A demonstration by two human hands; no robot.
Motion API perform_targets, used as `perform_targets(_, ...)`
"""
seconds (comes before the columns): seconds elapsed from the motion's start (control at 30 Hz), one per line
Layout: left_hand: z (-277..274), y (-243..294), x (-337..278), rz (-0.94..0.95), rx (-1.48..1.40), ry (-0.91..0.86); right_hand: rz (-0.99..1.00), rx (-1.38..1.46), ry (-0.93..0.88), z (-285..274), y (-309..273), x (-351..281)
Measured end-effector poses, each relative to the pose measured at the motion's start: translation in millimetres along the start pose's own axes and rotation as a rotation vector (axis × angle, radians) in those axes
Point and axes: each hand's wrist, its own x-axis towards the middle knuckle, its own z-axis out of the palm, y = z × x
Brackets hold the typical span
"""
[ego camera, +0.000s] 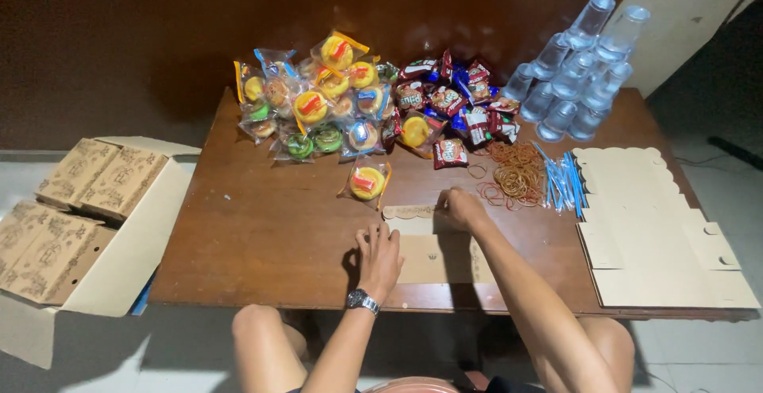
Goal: Assembling a cardboard snack box by folding a flat template.
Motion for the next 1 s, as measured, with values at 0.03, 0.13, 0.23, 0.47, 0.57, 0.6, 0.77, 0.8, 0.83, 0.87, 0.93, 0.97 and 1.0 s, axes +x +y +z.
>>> perform_targets(0.03,-5.6,0.4,-3.8,0.002,0.001,0.001,0.001,0.000,0.002,-5.3,-3.6,-1.0)
perform_targets(0.13,-20.2,3.1,-25.1,0.027,-0.010,0.077,0.007,0.071,0.029,-9.5,-12.0,-7.8)
perform_targets(0.23,-31.4,7.2,-47.9,0.058,-0.015,0.133,0.024,0.083,0.075,-26.1,-26.8,-17.3)
perform_targets(0.47,-6.8,15.8,-95.5,0.195,0.144,0.238,0.011,0.082,0.124,-49.9,-44.3,-30.0)
perform_targets(0.57,9.2,22.3,-111.9,0.204,0.175,0.132,-0.053,0.075,0.203,-50.0,-40.2,-34.0)
perform_targets(0.6,14.6,23.9,-116.9,0.213,0.189,0.065,-0.115,0.104,0.258,-49.5,-39.2,-35.8)
perform_targets(0.77,50.0,28.4,-123.8,0.208,0.128,0.020,-0.167,0.054,0.353,-56.1,-45.9,-57.4)
perform_targets(0.8,57.3,29.0,-123.2,0.194,0.105,0.013,-0.204,0.070,0.386,-58.1,-47.4,-63.4)
perform_targets(0.83,56.8,29.0,-121.1,0.193,0.106,0.016,-0.205,0.069,0.387,-58.8,-49.6,-71.5)
perform_targets(0.87,56.5,29.2,-118.7,0.178,0.101,0.002,-0.266,0.119,0.426,-59.3,-51.3,-79.5)
perform_targets(0.93,55.6,30.9,-119.0,0.168,0.093,-0.019,-0.317,0.171,0.461,-61.5,-58.9,-108.1)
perform_targets(0.97,54.7,32.0,-118.3,0.155,0.089,0.015,-0.404,0.202,0.526,-66.3,-65.7,-125.2)
perform_targets(1.0,53.6,33.1,-117.8,0.141,0.086,0.050,-0.491,0.233,0.590,-71.1,-72.8,-142.3)
